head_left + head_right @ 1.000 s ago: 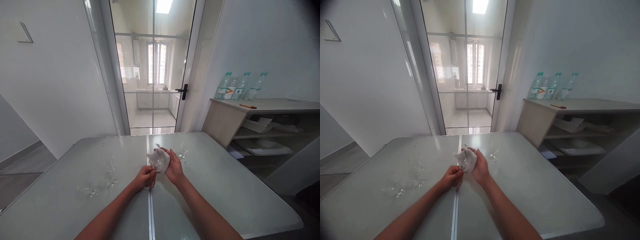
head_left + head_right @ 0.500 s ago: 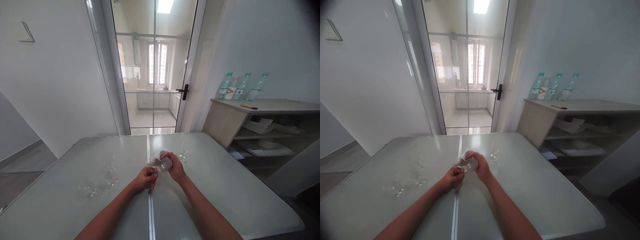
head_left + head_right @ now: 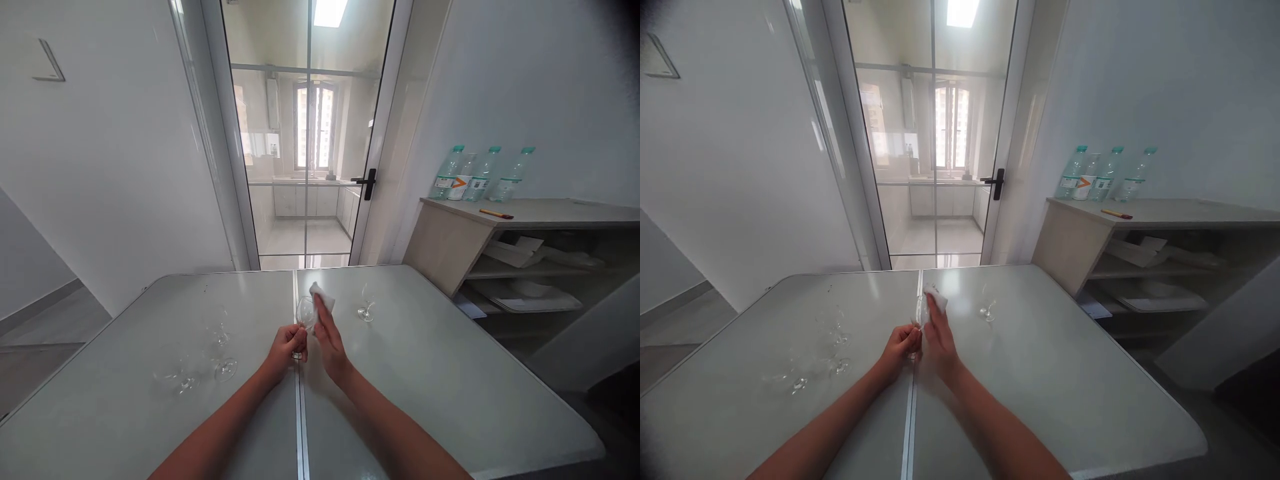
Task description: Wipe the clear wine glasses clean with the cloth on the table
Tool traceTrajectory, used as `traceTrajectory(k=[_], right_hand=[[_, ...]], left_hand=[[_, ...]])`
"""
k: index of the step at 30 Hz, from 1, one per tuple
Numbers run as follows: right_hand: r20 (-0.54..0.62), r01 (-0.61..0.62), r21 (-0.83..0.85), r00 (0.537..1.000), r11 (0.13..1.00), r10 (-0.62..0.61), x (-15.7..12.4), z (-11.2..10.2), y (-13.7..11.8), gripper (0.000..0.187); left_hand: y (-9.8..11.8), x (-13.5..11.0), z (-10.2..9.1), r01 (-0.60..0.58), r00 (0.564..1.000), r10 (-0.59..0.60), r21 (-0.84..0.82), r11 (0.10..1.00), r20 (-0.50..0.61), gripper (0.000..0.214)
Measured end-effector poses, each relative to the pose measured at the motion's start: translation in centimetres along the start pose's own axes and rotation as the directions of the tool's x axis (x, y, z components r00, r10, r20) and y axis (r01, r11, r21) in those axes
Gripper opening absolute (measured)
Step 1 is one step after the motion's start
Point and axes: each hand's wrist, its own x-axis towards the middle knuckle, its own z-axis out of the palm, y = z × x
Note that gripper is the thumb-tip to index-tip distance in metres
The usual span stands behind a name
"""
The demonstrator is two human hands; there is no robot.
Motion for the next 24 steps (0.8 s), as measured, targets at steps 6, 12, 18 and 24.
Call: traceTrajectory(k=[6, 12, 18, 24], right_hand=[[0.475, 0.41, -0.433, 0.861, 0.803, -0.184, 1.8, -2.2, -0.9, 0.028], [0.379, 0.279, -0.486, 0.921, 0.828, -0.088, 2.7, -3.2, -0.6, 0.016], [0.177, -0.213, -0.079, 0.959, 0.974, 0.224, 3.3, -4.3, -0.4, 0.035], [0.184, -0.428, 0.561, 0.899, 0.708, 0.397, 2.5, -2.6, -0.7, 0.049]], left_hand=[[-0.2, -0.3, 0.0, -0.117, 0.982, 0.171, 0.456, 0.882, -0.08, 0.03], [0.5, -0.9, 0.2, -0.246, 0.957, 0.279, 0.73, 0.638, 0.078, 0.029], [1.1, -1.3, 0.1, -0.222, 0.975, 0.158, 0.643, 0.733, 0.156, 0.04], [0.0, -0.4, -0.4, -0.099, 0.995, 0.099, 0.325, 0.941, 0.017, 0.044]])
